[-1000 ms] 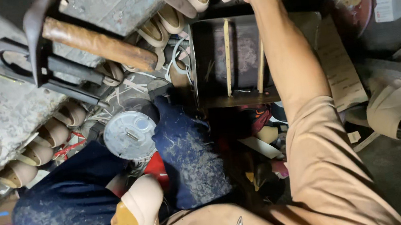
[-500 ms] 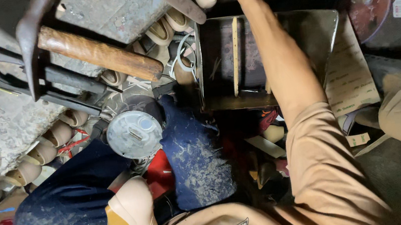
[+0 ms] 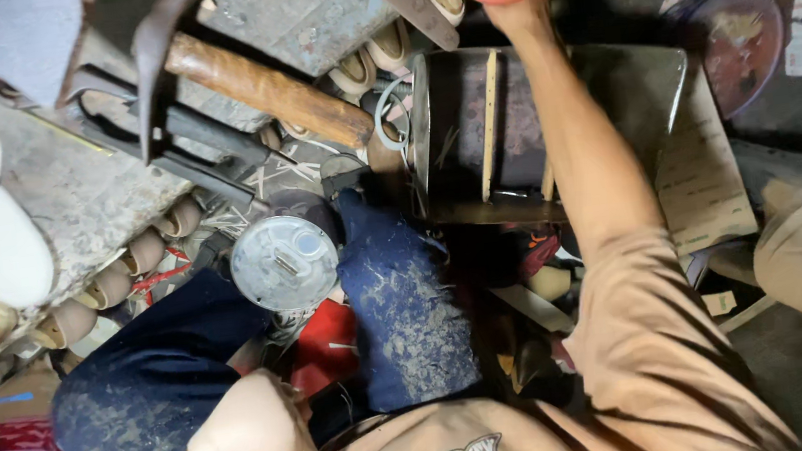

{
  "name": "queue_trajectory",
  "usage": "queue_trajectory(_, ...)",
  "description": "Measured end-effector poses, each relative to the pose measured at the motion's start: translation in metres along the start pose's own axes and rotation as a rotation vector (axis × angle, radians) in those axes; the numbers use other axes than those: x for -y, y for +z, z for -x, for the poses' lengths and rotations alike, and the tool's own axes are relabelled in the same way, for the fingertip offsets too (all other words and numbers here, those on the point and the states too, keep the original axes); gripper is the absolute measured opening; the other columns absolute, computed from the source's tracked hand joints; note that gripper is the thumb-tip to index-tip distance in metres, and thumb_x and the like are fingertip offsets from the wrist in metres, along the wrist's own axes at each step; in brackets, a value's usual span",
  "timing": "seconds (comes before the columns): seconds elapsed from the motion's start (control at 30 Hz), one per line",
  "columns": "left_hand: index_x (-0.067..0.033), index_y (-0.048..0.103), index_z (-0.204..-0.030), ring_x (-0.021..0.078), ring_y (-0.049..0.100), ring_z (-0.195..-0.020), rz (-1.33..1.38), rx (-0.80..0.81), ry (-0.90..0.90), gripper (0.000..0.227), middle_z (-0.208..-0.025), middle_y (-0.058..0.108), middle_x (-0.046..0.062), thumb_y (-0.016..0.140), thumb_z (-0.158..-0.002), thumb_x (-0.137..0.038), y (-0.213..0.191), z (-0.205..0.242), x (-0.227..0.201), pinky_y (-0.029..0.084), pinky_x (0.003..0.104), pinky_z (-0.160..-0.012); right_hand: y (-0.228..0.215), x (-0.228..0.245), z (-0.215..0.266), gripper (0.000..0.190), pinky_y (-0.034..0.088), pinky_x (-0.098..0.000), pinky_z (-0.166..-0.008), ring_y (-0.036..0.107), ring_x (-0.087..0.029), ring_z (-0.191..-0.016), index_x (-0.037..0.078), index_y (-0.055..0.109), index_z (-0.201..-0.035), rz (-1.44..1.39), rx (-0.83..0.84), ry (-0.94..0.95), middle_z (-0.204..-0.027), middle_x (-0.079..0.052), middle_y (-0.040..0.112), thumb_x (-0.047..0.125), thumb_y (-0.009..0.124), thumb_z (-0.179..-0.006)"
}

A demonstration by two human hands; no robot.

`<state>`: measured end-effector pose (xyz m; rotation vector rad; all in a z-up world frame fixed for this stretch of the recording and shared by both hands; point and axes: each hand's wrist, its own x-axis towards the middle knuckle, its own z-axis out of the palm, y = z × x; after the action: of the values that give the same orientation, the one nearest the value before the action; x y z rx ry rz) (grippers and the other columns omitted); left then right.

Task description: The person sits on the floor and applies a substance to the sides and soles of beige shoes using a small white cloth. They repeatedly dip the cloth into a container and rub the shoe surfaces, handling multiple shoes one at a time.

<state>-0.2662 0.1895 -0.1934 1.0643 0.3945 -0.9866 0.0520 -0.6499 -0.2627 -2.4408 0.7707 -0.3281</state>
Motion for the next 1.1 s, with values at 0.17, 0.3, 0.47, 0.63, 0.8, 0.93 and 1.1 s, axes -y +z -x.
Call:
queue_trajectory(0.17, -0.0029, 0.064, -0.109, 0.0404, 0.062, -0.098, 0.052, 0.116, 0.627, 0.027, -0.106, 0.067, 0.020, 0.052, -0.098, -0.025, 0.242, -0.103, -0.134, 0.049, 0.059, -0.093, -0.077, 0.041, 0.128, 0.063, 0.042, -0.0468, -0.110, 0.058, -0.042, -0.132, 0.006, 0.033, -0.154, -0.008, -0.012, -0.169, -0.144, -0.025, 0.061, 0.029, 0.064, -0.104)
queue_trajectory(0.3, -0.0106, 0.019, -0.162, 0.0504, 0.016, -0.158, 0.354, 0.064, 0.659, 0.095, -0.171, 0.014, 0.023, 0.062, -0.095, -0.063, 0.342, -0.034, -0.226, 0.016, 0.072, -0.126, -0.120, 0.107, 0.222, 0.071, 0.038, -0.0417, -0.116, 0.057, -0.036, -0.136, 0.011, 0.026, -0.160, -0.144, 0.020, -0.100, -0.146, -0.020, 0.061, 0.018, 0.064, -0.100)
queue_trajectory(0.47, 0.0030, 0.029, -0.156, 0.0426, 0.065, -0.100, 0.759, 0.423, -0.480, 0.111, -0.120, 0.056, 0.044, 0.047, -0.082, -0.078, 0.231, -0.025, -0.113, 0.055, 0.042, -0.086, -0.131, 0.208, 0.265, 0.070, 0.040, -0.0427, -0.118, 0.058, -0.036, -0.135, 0.001, 0.029, -0.158, -0.200, 0.042, -0.422, -0.141, -0.018, 0.065, 0.006, 0.066, -0.098)
queue_trajectory(0.63, 0.0111, 0.033, -0.154, 0.0404, 0.064, -0.074, 0.903, 0.273, -0.102, 0.100, -0.140, 0.052, 0.036, 0.047, -0.089, -0.063, 0.248, -0.021, -0.126, 0.058, 0.046, -0.067, -0.125, 0.314, 0.263, 0.062, 0.049, -0.0450, -0.106, 0.070, -0.035, -0.115, -0.005, 0.034, -0.154, -0.202, 0.064, -0.839, -0.130, -0.016, 0.072, 0.011, 0.068, -0.104)
queue_trajectory(0.8, 0.0005, 0.052, -0.145, 0.0353, 0.072, -0.084, 0.664, 0.074, 0.135, 0.115, -0.115, 0.070, 0.027, 0.058, -0.066, -0.084, 0.213, -0.017, -0.126, 0.062, 0.045, -0.073, -0.097, 0.415, 0.234, 0.047, 0.040, -0.0580, -0.114, 0.043, -0.049, -0.142, 0.009, 0.057, -0.147, 0.017, 0.086, -1.146, -0.152, -0.026, 0.047, 0.036, 0.060, -0.108)
queue_trajectory(0.93, 0.0043, 0.044, -0.150, 0.0286, 0.070, -0.101, 0.710, 0.137, 0.333, 0.115, -0.143, 0.057, 0.018, 0.071, -0.069, -0.072, 0.216, -0.019, -0.171, 0.063, 0.040, -0.077, -0.062, 0.449, 0.212, 0.055, 0.040, -0.0656, -0.108, 0.028, -0.053, -0.145, 0.014, 0.055, -0.149, 0.200, 0.162, -1.204, -0.155, -0.030, 0.036, 0.048, 0.062, -0.107)
queue_trajectory(1.1, 0.0003, 0.044, -0.151, 0.0334, 0.071, -0.102, 0.789, 0.157, 0.349, 0.094, -0.151, 0.053, 0.017, 0.060, -0.084, -0.063, 0.189, -0.026, -0.186, 0.062, 0.043, -0.077, -0.039, 0.466, 0.216, 0.061, 0.036, -0.0683, -0.112, 0.029, -0.053, -0.146, 0.017, 0.055, -0.153, 0.257, 0.260, -1.196, -0.158, -0.031, 0.030, 0.054, 0.058, -0.104)
